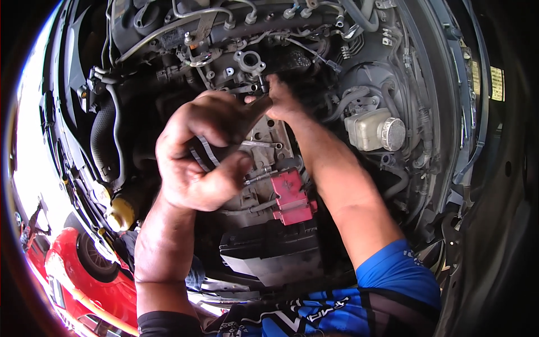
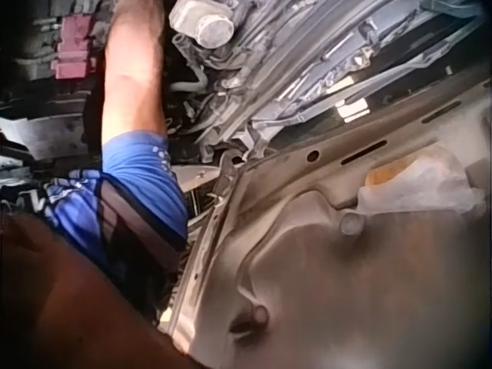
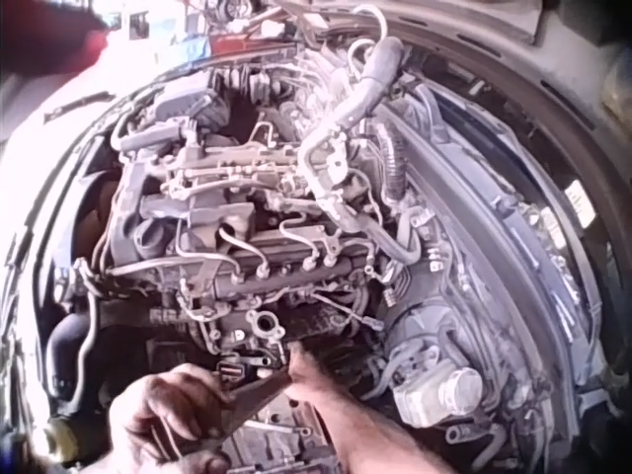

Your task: Repairing a vehicle engine in a service bay using a socket wrench.

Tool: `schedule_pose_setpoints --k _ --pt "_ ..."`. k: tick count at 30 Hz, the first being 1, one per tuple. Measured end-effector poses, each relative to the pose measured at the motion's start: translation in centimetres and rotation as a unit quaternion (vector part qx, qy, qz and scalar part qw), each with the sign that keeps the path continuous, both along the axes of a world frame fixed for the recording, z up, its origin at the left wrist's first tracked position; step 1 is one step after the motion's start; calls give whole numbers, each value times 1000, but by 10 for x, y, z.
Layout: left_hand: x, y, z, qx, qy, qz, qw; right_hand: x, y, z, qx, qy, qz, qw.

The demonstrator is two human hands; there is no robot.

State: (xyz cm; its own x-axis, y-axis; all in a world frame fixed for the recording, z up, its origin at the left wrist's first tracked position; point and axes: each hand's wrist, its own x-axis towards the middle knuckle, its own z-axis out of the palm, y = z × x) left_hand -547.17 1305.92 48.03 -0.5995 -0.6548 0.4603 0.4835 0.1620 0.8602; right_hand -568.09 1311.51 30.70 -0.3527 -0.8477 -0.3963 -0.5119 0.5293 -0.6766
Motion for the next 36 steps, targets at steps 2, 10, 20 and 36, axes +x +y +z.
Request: schedule_pose_setpoints --k 2,10,20,36 --pt "23 6 -10 37 -50 49 997 -1 0 -2 24 34 8 999" --pt "125 36 -70 411 -165 310 841 22 -9 9 45 160 24 986" --pt "-115 20 67 -177 -327 97 923 -8 15 -74 -86 -104 -103 985" --pt "85 31 -55 512 42 349 784 20 -5 3 4 151 43 988"
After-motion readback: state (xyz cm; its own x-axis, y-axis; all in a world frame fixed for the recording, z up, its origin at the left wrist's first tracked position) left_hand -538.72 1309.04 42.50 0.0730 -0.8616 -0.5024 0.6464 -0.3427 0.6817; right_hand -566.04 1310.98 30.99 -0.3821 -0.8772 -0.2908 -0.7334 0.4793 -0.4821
